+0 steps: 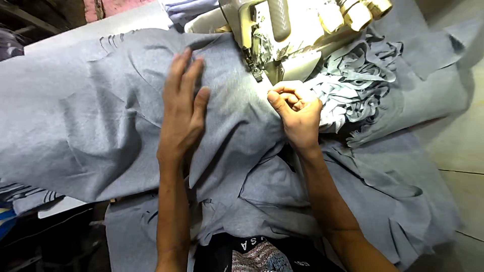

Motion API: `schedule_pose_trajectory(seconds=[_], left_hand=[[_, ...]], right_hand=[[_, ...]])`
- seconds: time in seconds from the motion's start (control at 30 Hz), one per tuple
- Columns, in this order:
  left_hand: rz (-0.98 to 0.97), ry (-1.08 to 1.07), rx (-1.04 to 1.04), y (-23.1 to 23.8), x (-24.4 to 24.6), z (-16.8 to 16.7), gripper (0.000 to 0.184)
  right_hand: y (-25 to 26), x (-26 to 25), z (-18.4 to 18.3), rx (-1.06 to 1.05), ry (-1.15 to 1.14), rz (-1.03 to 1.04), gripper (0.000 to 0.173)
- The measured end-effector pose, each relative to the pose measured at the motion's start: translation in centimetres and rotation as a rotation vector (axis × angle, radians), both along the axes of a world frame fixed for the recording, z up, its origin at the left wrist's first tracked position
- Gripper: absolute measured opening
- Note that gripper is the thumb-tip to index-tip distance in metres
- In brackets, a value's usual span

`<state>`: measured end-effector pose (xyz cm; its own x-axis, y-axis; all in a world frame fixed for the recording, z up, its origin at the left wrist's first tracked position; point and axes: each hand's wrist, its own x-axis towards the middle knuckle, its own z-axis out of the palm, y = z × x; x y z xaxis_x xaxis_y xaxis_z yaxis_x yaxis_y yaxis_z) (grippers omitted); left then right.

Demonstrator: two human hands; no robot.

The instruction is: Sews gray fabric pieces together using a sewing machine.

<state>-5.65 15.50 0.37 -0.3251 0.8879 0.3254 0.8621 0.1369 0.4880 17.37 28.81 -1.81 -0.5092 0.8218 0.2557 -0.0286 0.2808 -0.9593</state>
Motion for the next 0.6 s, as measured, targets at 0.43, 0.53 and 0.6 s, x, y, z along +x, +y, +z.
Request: schedule_pose_trajectory(seconds=[0.43,0.53,0.6], left_hand=[[0.599,0.218,-0.067,-15.9,-5.1,-4.1,0.032],[0.838,0.238,-0.077,-18.5,-12.4,-2.2,0.041],[0.854,0.061,-0.112,-21.8,-17.7,-2.4,0.050]], right_hand=[[-8.8,15.2,-1.8,-0.117,-1.025,0.781,0.063],[-12.0,14.6,-3.6,-0.058,-1.129,0.876,0.048],[-12.1,13.6,-4.5,0.112,-0.991,0.728,0.029]])
